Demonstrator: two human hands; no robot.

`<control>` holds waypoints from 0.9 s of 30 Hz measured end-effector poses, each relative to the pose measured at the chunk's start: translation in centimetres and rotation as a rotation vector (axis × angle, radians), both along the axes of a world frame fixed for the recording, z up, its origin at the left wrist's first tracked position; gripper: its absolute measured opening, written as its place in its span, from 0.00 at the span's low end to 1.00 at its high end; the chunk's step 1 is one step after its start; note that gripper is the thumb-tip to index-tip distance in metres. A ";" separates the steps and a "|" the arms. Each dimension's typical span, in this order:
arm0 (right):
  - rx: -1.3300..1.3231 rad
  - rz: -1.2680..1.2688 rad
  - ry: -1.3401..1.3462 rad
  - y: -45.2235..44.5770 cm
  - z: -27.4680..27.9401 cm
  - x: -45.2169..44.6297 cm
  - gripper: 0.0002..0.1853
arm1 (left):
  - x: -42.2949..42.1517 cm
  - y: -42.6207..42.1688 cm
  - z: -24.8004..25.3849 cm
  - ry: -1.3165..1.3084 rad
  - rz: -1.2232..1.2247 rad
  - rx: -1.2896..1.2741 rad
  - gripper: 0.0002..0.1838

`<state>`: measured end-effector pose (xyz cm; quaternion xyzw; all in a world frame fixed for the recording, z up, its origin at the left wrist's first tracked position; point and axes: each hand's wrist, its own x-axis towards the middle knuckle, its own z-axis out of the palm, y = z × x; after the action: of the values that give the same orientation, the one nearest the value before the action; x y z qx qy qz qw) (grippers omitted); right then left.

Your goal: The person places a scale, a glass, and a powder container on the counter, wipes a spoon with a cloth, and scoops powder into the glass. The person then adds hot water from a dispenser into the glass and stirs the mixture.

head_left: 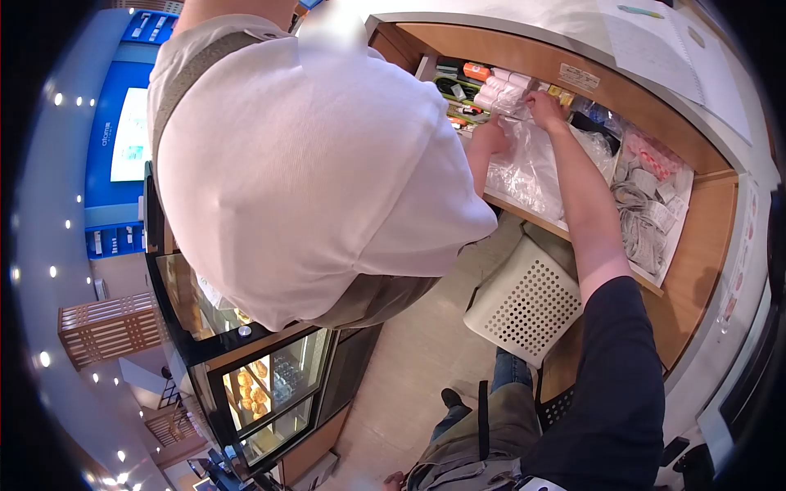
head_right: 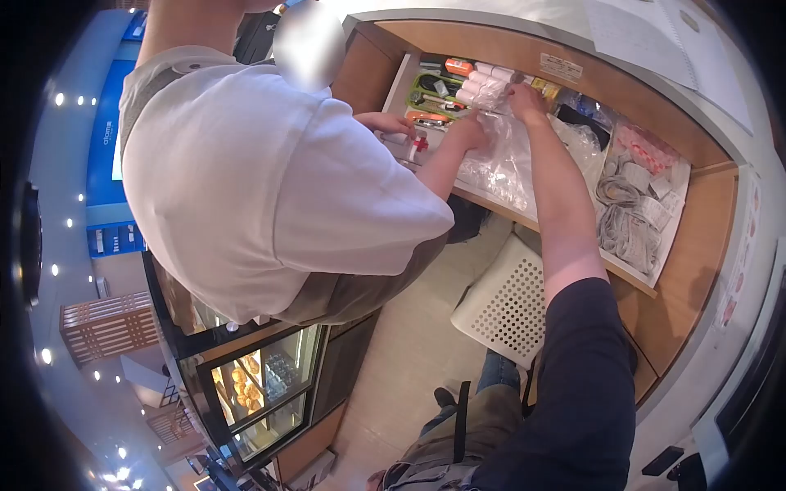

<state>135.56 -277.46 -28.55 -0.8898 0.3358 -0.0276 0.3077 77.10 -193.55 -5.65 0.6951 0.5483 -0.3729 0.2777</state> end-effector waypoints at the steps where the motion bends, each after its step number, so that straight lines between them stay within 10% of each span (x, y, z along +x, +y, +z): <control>1: 0.016 -0.002 -0.065 -0.5 -1.4 -0.2 0.15 | 0.3 0.3 -0.2 -0.008 -0.006 -0.009 0.18; 10: 0.028 -0.380 -0.713 12.7 5.5 -22.8 0.08 | 2.1 9.6 -10.6 0.006 -0.034 -0.292 0.19; 14: 0.294 -0.525 -0.579 28.9 7.2 -40.7 0.10 | 12.0 10.0 -18.8 -0.508 -1.561 -0.425 0.19; 16: 0.601 -0.530 -0.452 37.4 8.3 -48.8 0.11 | 17.5 9.0 -22.8 -0.070 -0.368 -0.487 0.16; 25: 0.697 -1.253 -0.421 72.8 18.1 -68.5 0.14 | 30.8 -13.3 -12.3 -0.225 -1.833 -1.317 0.22; 27: 0.651 -1.553 -0.566 79.6 18.4 -69.7 0.14 | 27.6 -15.9 -8.0 0.039 -1.799 -1.346 0.25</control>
<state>65.85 -197.90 -10.18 -0.2392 0.7473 -0.3507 0.5112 104.65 -209.45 -13.65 0.5407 -0.4616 -0.6688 0.2176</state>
